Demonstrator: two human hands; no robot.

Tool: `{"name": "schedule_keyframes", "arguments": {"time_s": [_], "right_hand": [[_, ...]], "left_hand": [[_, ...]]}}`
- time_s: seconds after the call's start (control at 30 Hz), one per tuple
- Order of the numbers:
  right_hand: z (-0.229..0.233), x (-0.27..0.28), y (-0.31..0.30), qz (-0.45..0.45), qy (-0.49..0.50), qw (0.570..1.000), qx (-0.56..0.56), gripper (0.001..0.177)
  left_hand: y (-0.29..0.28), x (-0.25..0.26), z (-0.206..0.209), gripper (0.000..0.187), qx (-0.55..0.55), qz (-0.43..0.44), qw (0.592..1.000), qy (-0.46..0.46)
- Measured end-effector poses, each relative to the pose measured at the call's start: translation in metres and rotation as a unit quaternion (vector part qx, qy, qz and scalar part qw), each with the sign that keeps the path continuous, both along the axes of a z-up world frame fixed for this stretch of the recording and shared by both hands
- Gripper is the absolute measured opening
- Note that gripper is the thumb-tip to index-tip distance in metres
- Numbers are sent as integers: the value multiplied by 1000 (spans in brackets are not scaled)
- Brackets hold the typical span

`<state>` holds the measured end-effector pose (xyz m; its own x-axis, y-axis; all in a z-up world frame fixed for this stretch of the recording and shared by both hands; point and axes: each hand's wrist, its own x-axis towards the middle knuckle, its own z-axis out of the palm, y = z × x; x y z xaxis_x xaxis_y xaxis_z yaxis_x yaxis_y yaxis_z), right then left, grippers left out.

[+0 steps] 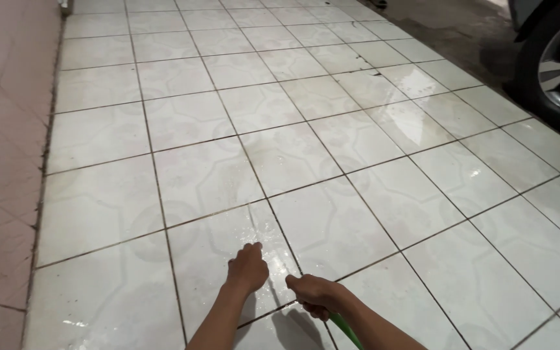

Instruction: Scrubbing and hosing down a tiled floor in a garage.

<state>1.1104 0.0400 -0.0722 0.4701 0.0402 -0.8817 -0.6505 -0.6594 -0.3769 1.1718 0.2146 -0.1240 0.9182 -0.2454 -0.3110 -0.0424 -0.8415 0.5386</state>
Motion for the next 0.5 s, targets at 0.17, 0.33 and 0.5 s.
{"name": "schedule_keyframes", "arguments": {"time_s": [0.17,0.33,0.5], "right_hand": [[-3,8,35,-15,-12,999,28,59],[0,9,76,35,20,998,46,59],[8,6,113,35,7,999,30,56]], "left_hand": [[36,2,12,54,-12,71,997,-15],[80,-5,10,56,-37,131,991,-7],[114,-2,11,56,-21,178,983,-31]]}}
